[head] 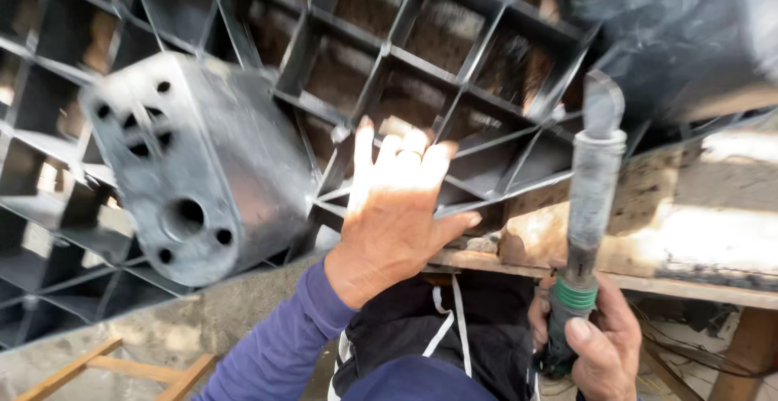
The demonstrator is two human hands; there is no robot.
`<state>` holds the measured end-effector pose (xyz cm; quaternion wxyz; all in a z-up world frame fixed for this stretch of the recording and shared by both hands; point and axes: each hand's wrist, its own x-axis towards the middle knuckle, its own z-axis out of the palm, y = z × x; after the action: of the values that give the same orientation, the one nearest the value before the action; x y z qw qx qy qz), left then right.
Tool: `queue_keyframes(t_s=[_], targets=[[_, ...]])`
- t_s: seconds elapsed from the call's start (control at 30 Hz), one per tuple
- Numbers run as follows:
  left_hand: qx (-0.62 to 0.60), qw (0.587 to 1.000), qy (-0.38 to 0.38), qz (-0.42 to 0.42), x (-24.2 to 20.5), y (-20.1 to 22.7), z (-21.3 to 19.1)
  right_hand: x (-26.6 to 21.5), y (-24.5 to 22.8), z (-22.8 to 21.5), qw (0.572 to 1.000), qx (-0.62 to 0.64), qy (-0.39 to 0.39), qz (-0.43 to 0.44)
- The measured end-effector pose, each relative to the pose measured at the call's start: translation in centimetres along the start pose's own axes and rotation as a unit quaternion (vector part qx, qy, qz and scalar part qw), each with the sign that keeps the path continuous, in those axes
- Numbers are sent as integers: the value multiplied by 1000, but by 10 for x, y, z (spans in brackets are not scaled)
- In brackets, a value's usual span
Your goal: The person uses a soldering iron to melt and fuse seams on a black plastic crate. They hold the crate steady with one hand while applying the hot tip along the grid lines, producing visible smoke as the plastic softens and bonds.
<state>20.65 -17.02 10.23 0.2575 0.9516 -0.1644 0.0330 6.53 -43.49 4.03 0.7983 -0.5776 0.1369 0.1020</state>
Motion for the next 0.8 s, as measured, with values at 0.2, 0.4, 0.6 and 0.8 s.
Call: queue_keyframes(t_s=[0.2,0.4,0.6,0.8], targets=[[1,999,-42,6,14,-1,-12,-29,-89,30,984,84,31,154],[-1,998,-56,-6,13,8,-28,-73,-156,57,962,66,57,258],[3,989,-148,-19,-19,-12,-39,-114,-173,96,939,75,74,327],[-130,977,-168,-29,-22,-31,-51,-121,-170,155,912,97,145,370]])
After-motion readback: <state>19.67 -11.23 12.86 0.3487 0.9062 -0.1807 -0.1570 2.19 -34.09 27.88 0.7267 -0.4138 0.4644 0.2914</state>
